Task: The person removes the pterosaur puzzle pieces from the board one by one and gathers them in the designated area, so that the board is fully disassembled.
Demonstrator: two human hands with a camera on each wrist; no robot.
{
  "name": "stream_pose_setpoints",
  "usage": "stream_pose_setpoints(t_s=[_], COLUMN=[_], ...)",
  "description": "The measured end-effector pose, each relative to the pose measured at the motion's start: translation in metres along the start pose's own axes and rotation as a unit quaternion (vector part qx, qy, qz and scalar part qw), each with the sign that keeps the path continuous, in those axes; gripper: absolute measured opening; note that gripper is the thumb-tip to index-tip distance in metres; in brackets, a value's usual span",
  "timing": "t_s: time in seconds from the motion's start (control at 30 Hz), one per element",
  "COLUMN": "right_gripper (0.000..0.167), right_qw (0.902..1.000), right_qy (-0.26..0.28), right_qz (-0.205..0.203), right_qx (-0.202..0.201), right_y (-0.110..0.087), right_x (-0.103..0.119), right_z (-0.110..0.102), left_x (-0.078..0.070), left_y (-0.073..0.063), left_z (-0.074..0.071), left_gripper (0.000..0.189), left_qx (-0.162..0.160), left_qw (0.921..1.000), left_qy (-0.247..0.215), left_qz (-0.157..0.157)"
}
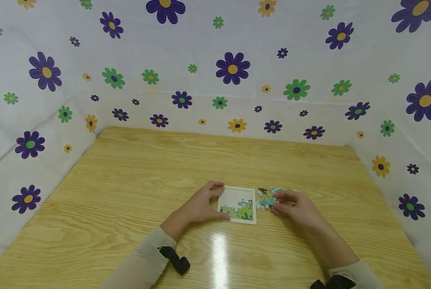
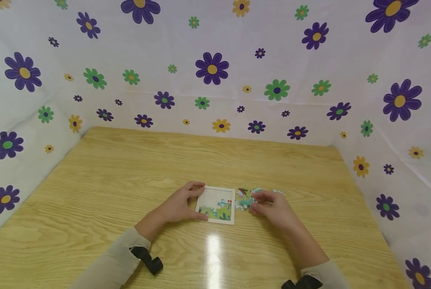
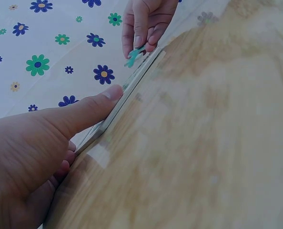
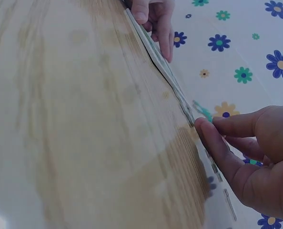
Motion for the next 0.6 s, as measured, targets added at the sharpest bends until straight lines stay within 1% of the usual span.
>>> stream_pose_setpoints(t_s=[0.23, 0.37, 0.47, 0.6], right_gripper=[0.034, 0.034, 0.034, 0.031], right_qw=[0.9994, 0.9989, 0.9972, 0.9915], right_qy=[-0.025, -0.034, -0.062, -0.113], right_qz=[0.002, 0.007, 0.008, 0.014], right_qx=[-0.024, -0.033, -0.041, -0.061], right_y=[-0.005, -0.005, -0.003, -0.001], right_x=[-0.002, -0.005, -0.008, -0.010], right_z=[-0.011, -0.016, -0.016, -0.014], left_x=[0.000, -0.001, -0.001, 0.001], left_y=[0.000, 0.000, 0.000, 0.000], left_z=[0.000, 0.001, 0.001, 0.000], left_gripper=[0.105, 0.104, 0.104, 0.104], left_qx=[0.004, 0.002, 0.001, -0.001], left_qw=[0.9999, 1.0000, 1.0000, 0.9999], left_qy=[0.010, 0.006, 0.004, 0.012], left_qz=[-0.002, -0.007, -0.008, -0.005])
Point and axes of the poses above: each hand's wrist, its own y-axis towards the middle knuckle, its own z-axis out of the palm, x = y × z, the point moved 2 cm from there along y, towards the middle knuckle, and after that the axes turned 11 degrees about x, right-handed, at the moved point
